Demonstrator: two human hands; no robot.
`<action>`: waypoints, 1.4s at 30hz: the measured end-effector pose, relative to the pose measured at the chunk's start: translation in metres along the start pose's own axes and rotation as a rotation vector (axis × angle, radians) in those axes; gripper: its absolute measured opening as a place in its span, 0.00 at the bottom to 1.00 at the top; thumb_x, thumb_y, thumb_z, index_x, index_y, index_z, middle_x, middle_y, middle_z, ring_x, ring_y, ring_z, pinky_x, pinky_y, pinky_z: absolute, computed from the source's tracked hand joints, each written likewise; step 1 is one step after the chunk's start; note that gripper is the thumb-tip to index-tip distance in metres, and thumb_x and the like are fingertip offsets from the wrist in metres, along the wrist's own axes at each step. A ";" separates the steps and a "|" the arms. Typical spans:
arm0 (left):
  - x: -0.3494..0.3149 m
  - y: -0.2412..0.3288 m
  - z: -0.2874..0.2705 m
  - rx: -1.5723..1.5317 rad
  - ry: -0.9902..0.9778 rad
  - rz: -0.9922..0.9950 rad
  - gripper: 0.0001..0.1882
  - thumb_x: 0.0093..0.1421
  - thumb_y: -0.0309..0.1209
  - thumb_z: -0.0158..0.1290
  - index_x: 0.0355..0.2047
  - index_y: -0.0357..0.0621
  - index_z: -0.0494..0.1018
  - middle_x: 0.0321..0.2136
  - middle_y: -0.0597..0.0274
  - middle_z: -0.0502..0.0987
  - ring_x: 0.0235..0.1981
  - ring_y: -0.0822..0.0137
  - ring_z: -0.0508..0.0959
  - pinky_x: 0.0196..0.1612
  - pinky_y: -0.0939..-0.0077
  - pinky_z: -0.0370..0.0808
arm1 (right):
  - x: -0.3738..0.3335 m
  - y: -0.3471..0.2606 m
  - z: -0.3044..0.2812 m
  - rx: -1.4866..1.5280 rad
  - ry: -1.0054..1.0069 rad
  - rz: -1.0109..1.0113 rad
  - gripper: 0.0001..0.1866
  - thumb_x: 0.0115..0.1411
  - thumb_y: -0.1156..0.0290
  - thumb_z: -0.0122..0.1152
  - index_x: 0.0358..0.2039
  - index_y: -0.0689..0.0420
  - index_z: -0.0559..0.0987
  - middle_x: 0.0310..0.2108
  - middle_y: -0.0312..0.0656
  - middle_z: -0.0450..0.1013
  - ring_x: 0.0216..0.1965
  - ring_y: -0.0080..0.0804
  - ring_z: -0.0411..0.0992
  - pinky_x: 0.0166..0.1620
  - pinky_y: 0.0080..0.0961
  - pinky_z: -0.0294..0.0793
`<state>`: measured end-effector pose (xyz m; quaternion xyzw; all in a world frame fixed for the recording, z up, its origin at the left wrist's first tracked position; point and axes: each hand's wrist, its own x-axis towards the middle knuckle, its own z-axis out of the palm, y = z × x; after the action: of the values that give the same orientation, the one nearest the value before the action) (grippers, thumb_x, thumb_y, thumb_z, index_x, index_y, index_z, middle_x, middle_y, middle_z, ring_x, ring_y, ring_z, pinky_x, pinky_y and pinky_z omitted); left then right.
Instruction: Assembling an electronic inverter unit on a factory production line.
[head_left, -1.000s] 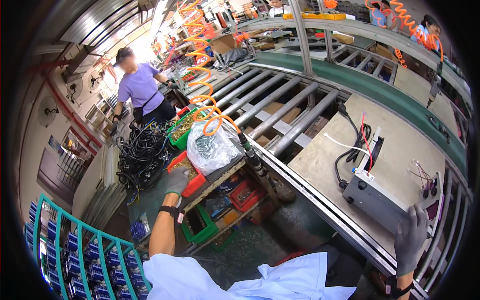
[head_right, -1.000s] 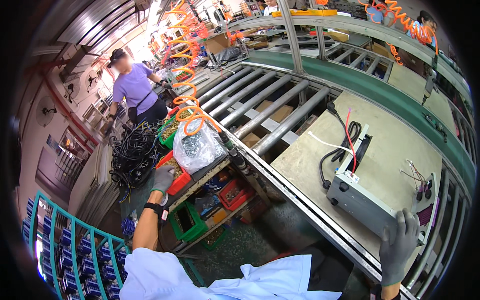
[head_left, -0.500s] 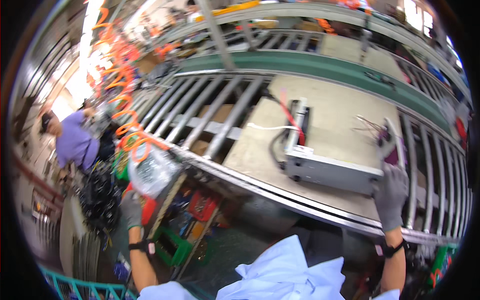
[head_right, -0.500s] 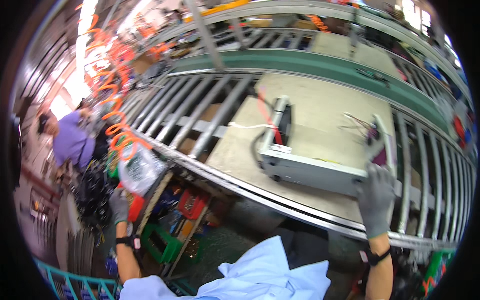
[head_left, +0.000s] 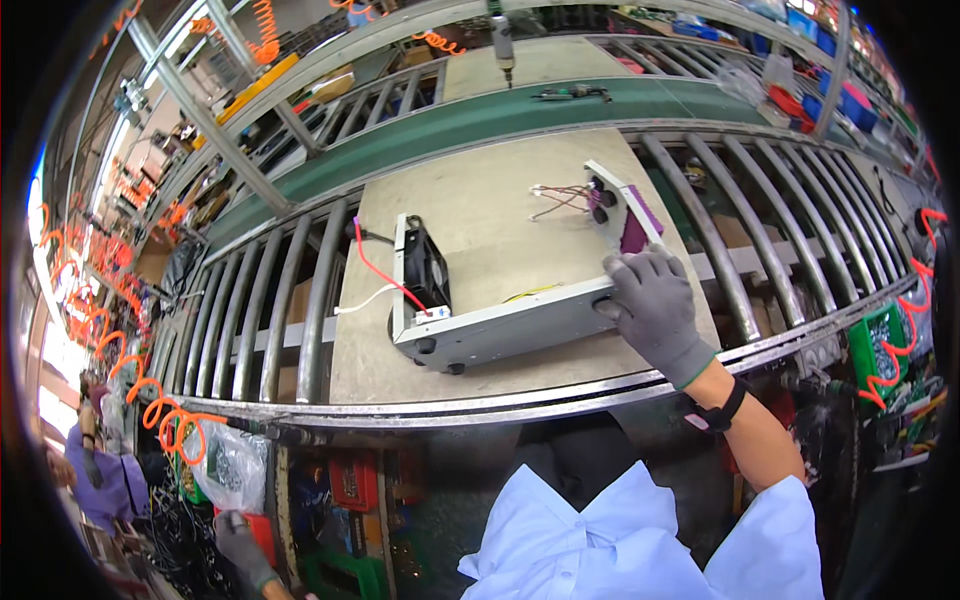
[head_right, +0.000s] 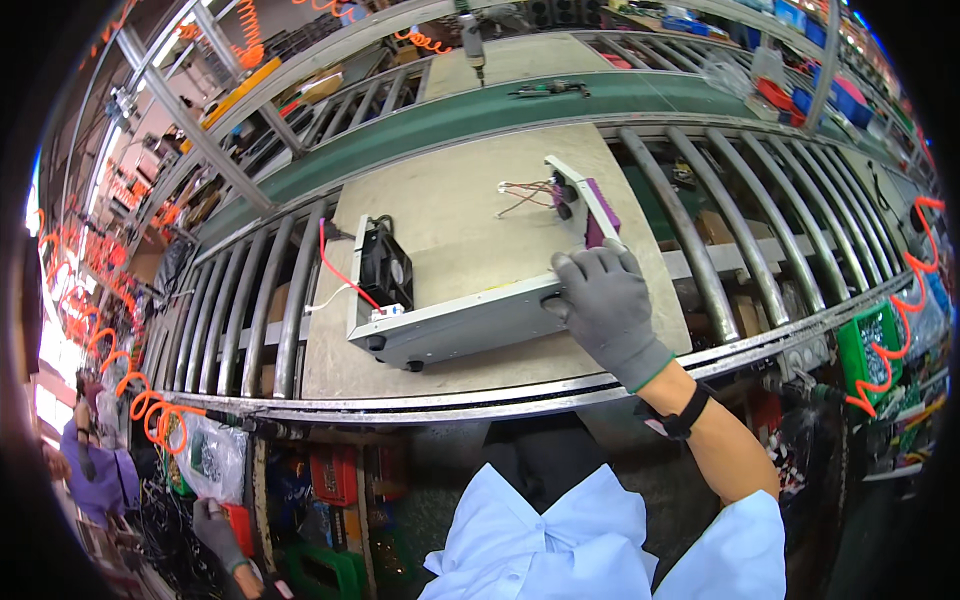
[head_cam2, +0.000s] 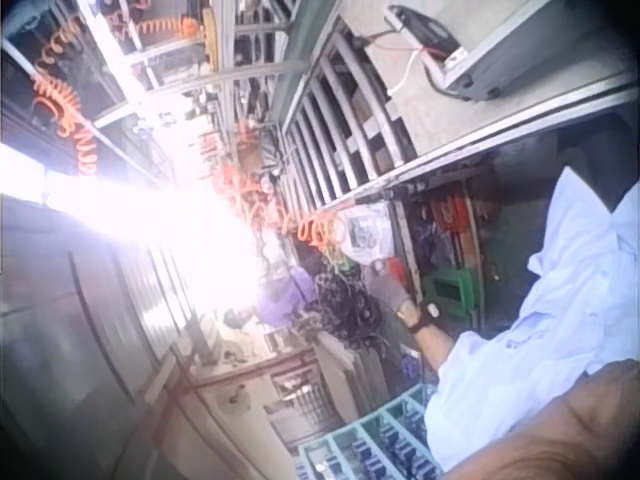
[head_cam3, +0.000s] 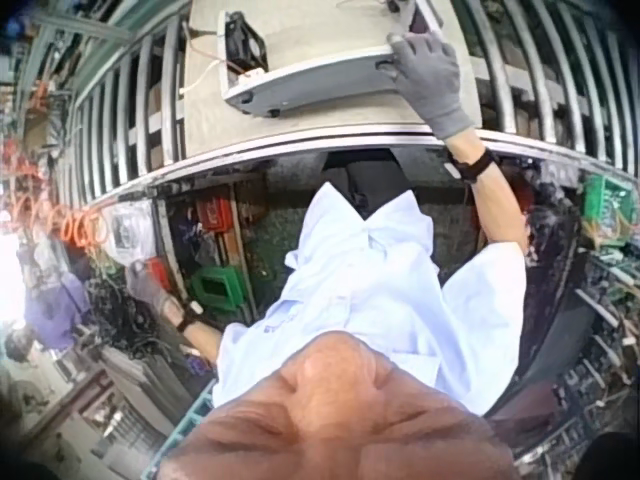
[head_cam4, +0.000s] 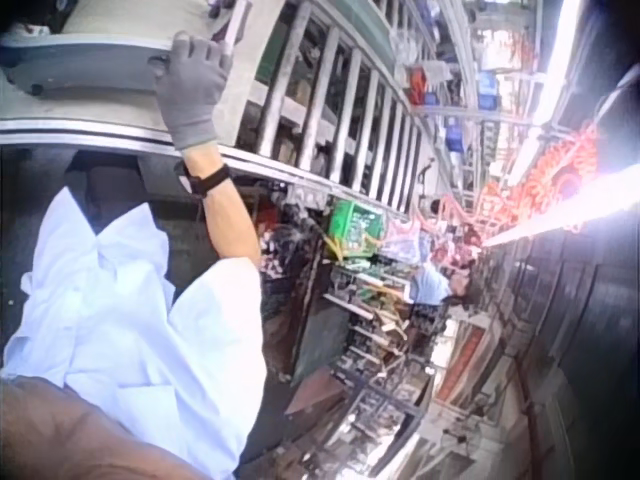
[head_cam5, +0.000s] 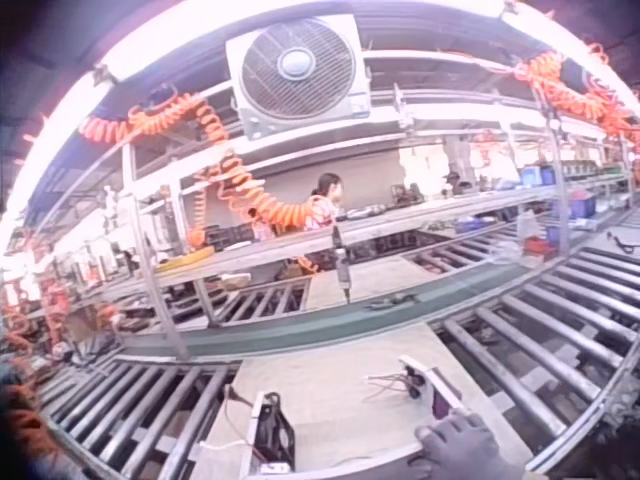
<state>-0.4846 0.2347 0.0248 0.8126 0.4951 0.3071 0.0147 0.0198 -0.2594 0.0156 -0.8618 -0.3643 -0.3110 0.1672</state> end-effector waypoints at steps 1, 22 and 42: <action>-0.013 0.043 0.006 -0.124 -0.029 0.012 0.08 0.60 0.27 0.55 0.37 0.36 0.79 0.32 0.52 0.82 0.33 0.59 0.80 0.41 0.67 0.75 | 0.000 -0.001 -0.001 -0.015 0.001 0.009 0.31 0.44 0.59 0.74 0.48 0.55 0.75 0.39 0.39 0.74 0.45 0.37 0.73 0.60 0.41 0.66; -0.171 0.427 0.226 -0.814 -0.416 0.900 0.07 0.60 0.35 0.60 0.32 0.46 0.80 0.24 0.55 0.78 0.25 0.52 0.78 0.29 0.60 0.75 | -0.231 0.239 -0.156 -0.597 -1.102 0.851 0.46 0.43 0.34 0.67 0.49 0.65 0.79 0.52 0.58 0.75 0.54 0.48 0.74 0.58 0.35 0.72; -0.090 0.191 0.118 -0.600 0.004 0.220 0.07 0.61 0.31 0.58 0.33 0.40 0.80 0.29 0.56 0.81 0.31 0.59 0.81 0.36 0.68 0.76 | -0.185 0.053 -0.202 0.287 -1.121 0.906 0.22 0.63 0.55 0.59 0.44 0.63 0.78 0.27 0.43 0.76 0.28 0.40 0.73 0.34 0.34 0.71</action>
<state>-0.3005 0.0974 -0.0521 0.8201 0.2918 0.4406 0.2195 -0.1246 -0.4965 0.0426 -0.9271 -0.0403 0.3268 0.1794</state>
